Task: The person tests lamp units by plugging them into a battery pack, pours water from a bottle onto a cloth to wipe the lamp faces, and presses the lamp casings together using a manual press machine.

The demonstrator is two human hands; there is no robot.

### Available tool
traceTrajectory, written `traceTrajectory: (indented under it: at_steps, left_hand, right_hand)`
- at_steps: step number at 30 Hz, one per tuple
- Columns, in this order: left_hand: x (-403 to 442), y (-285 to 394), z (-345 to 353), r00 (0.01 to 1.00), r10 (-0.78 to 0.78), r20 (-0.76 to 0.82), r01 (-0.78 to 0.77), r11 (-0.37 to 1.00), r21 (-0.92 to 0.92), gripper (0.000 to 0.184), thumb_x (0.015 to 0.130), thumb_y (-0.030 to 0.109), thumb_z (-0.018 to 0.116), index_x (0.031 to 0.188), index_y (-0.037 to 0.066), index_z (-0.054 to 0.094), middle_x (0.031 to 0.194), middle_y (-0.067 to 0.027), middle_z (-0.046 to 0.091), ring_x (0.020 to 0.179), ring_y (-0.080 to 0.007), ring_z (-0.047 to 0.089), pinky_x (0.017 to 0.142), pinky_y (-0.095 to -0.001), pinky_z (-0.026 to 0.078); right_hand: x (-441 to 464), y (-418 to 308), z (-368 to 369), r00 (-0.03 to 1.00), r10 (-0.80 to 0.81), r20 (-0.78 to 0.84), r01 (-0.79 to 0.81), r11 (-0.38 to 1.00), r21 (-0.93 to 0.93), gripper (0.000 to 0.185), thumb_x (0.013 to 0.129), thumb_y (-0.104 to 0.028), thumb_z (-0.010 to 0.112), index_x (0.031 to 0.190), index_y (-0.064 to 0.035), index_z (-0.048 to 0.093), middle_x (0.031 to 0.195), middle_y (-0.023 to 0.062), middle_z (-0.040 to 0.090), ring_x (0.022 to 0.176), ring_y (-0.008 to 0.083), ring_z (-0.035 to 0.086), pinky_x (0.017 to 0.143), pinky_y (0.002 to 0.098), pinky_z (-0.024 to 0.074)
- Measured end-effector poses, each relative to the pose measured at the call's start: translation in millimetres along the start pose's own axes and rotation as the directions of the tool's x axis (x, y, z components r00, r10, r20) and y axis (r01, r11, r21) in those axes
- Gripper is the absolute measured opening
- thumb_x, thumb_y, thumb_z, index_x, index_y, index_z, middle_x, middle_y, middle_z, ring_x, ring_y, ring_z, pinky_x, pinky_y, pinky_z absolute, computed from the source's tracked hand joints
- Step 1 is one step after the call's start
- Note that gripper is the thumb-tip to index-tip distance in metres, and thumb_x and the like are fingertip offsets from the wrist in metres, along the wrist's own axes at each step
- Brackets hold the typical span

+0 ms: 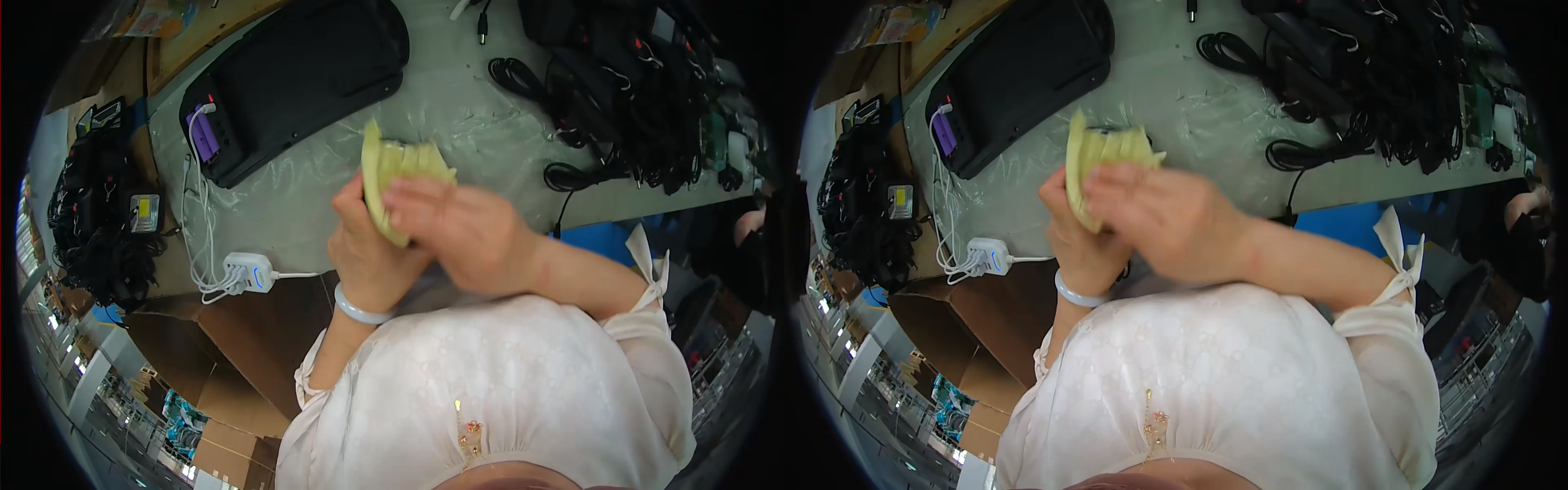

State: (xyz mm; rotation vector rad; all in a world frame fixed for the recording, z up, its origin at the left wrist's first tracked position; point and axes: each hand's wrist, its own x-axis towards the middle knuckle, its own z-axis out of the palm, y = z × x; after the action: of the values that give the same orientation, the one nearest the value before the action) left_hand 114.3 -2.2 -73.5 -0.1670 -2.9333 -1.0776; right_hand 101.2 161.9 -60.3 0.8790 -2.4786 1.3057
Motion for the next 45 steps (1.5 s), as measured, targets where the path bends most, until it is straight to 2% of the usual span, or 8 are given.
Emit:
traceTrajectory:
  at_steps: [19, 21, 25, 28, 32, 35, 42, 45]
  left_hand:
    - [10, 2, 3, 0.996, 0.044, -0.072, -0.052, 0.992, -0.115, 0.090, 0.063, 0.035, 0.092, 0.130, 0.000, 0.043, 0.101, -0.0207, 0.067, 0.082, -0.0402, 0.070, 0.069, -0.0459, 0.056]
    - [10, 9, 1, 0.997, -0.077, -0.008, 0.076, 0.991, -0.113, 0.092, 0.062, 0.038, 0.093, 0.130, 0.000, 0.043, 0.102, -0.0210, 0.067, 0.083, -0.0408, 0.070, 0.070, -0.0462, 0.056]
    - [6, 0, 5, 0.994, 0.086, -0.066, -0.091, 0.993, -0.079, 0.089, 0.062, 0.029, 0.091, 0.130, -0.002, 0.042, 0.103, -0.0205, 0.066, 0.084, -0.0409, 0.069, 0.071, -0.0449, 0.056]
    - [5, 4, 0, 1.000, -0.026, 0.005, 0.027, 0.996, -0.089, 0.091, 0.061, 0.028, 0.091, 0.131, -0.003, 0.043, 0.107, -0.0214, 0.065, 0.085, -0.0392, 0.070, 0.074, -0.0418, 0.057]
    - [4, 5, 4, 0.999, -0.033, -0.033, 0.029, 0.992, -0.119, 0.090, 0.061, 0.028, 0.091, 0.131, -0.004, 0.043, 0.106, -0.0221, 0.064, 0.084, -0.0392, 0.070, 0.073, -0.0427, 0.057]
    - [6, 7, 1, 1.000, -0.017, -0.025, 0.014, 0.995, -0.098, 0.090, 0.062, 0.028, 0.091, 0.131, -0.003, 0.043, 0.102, -0.0211, 0.065, 0.082, -0.0395, 0.070, 0.071, -0.0434, 0.057]
    - [6, 1, -1, 0.998, 0.038, 0.047, -0.036, 0.999, -0.035, 0.087, 0.064, 0.030, 0.092, 0.128, -0.001, 0.042, 0.098, -0.0200, 0.067, 0.079, -0.0392, 0.069, 0.067, -0.0440, 0.056]
    - [10, 8, 1, 0.998, 0.034, -0.049, -0.038, 0.997, -0.074, 0.087, 0.065, 0.033, 0.092, 0.128, 0.000, 0.042, 0.095, -0.0192, 0.067, 0.076, -0.0378, 0.069, 0.065, -0.0448, 0.055]
  right_hand:
    - [2, 35, -7, 0.998, -0.067, -0.002, 0.066, 0.988, -0.139, 0.038, 0.074, -0.008, 0.072, 0.111, -0.0024, 0.065, 0.115, 0.0129, 0.071, 0.101, 0.0287, 0.072, 0.082, 0.0377, 0.0593]
    - [4, 48, -16, 0.998, 0.068, 0.014, -0.066, 0.989, -0.129, 0.035, 0.077, -0.010, 0.070, 0.111, -0.0025, 0.066, 0.115, 0.0130, 0.071, 0.102, 0.0273, 0.071, 0.082, 0.0370, 0.0590]
    - [4, 11, -4, 0.997, -0.069, 0.027, 0.067, 0.994, 0.090, 0.035, 0.074, 0.000, 0.069, 0.109, -0.0028, 0.066, 0.108, 0.0115, 0.072, 0.104, 0.0313, 0.070, 0.078, 0.0375, 0.0589]
    - [9, 58, -21, 0.997, 0.062, -0.043, -0.067, 0.988, -0.138, 0.029, 0.082, 0.000, 0.067, 0.111, -0.0034, 0.067, 0.099, 0.0111, 0.073, 0.093, 0.0284, 0.072, 0.073, 0.0365, 0.0575]
    - [17, 50, -45, 0.881, 0.435, -0.187, -0.443, 0.897, 0.002, 0.018, 0.095, -0.002, 0.063, 0.113, -0.0034, 0.067, 0.089, 0.0129, 0.072, 0.070, 0.0279, 0.068, 0.063, 0.0370, 0.0529]
    - [15, 43, -41, 0.870, 0.462, -0.173, -0.465, 0.885, 0.027, 0.020, 0.095, -0.003, 0.064, 0.114, -0.0036, 0.067, 0.090, 0.0134, 0.072, 0.073, 0.0277, 0.070, 0.063, 0.0373, 0.0532]
    - [10, -1, -2, 1.000, -0.030, -0.007, 0.030, 0.997, 0.072, 0.034, 0.081, 0.004, 0.067, 0.115, 0.0010, 0.066, 0.114, 0.0148, 0.072, 0.111, 0.0330, 0.070, 0.086, 0.0406, 0.0596]
    - [16, 37, -7, 0.996, 0.089, 0.008, -0.089, 0.996, 0.020, 0.030, 0.083, 0.001, 0.067, 0.114, 0.0010, 0.066, 0.115, 0.0165, 0.072, 0.110, 0.0341, 0.070, 0.087, 0.0405, 0.0594]
